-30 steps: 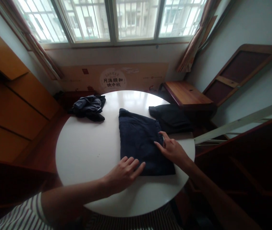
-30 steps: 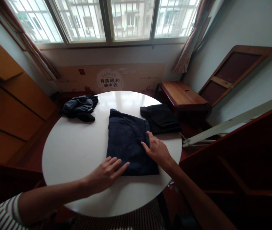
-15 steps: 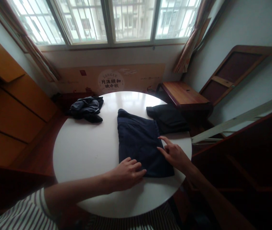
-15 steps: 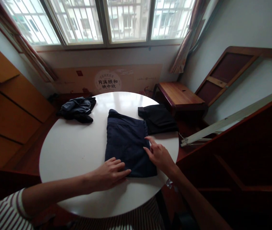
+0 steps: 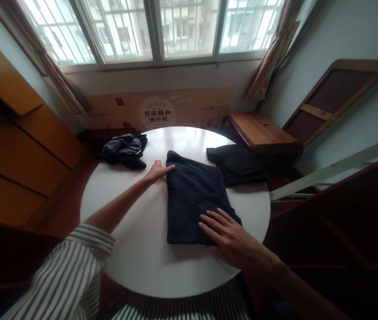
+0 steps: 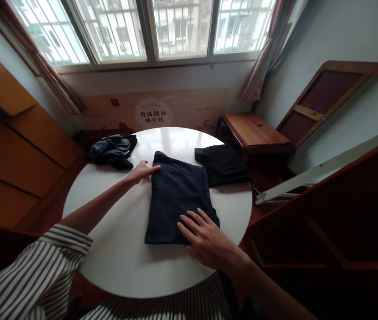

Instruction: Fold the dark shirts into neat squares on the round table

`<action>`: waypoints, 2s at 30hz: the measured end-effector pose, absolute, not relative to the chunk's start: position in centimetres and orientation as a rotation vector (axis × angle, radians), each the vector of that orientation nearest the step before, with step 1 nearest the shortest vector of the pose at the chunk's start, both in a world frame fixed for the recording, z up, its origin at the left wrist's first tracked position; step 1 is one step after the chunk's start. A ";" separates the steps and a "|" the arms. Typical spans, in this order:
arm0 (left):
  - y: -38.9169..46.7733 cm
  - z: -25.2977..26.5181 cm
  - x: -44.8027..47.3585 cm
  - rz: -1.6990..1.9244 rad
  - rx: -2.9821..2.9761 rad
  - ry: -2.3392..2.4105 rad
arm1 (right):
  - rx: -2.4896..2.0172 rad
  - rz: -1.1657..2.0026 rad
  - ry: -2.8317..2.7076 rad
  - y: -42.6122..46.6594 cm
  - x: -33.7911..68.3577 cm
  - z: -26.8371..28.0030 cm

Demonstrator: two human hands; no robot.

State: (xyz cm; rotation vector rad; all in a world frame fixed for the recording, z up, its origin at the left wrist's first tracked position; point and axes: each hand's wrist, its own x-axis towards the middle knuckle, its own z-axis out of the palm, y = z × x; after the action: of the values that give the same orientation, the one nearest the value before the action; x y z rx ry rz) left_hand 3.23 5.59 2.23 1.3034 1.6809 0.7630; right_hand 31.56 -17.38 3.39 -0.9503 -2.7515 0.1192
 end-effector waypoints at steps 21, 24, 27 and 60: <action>9.3 4.6 -1.9 0.928 1.808 1.962 | -0.865 0.142 -2.807 -5.2 28.8 2.3; 2.4 4.5 -2.3 0.705 2.107 1.926 | -0.870 0.203 -2.752 -5.2 28.6 3.3; -5.2 4.0 -2.3 0.349 2.313 1.831 | -0.945 0.321 -2.659 -3.3 26.7 4.6; -8.6 0.4 -1.1 0.111 3.153 1.055 | -1.409 0.316 -2.658 12.4 16.7 0.4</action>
State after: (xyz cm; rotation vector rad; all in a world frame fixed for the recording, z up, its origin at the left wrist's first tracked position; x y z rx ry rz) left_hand -1.15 -8.56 0.41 3.1531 1.0547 0.1112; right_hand 16.71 12.44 0.37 -1.4092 -2.6583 0.3163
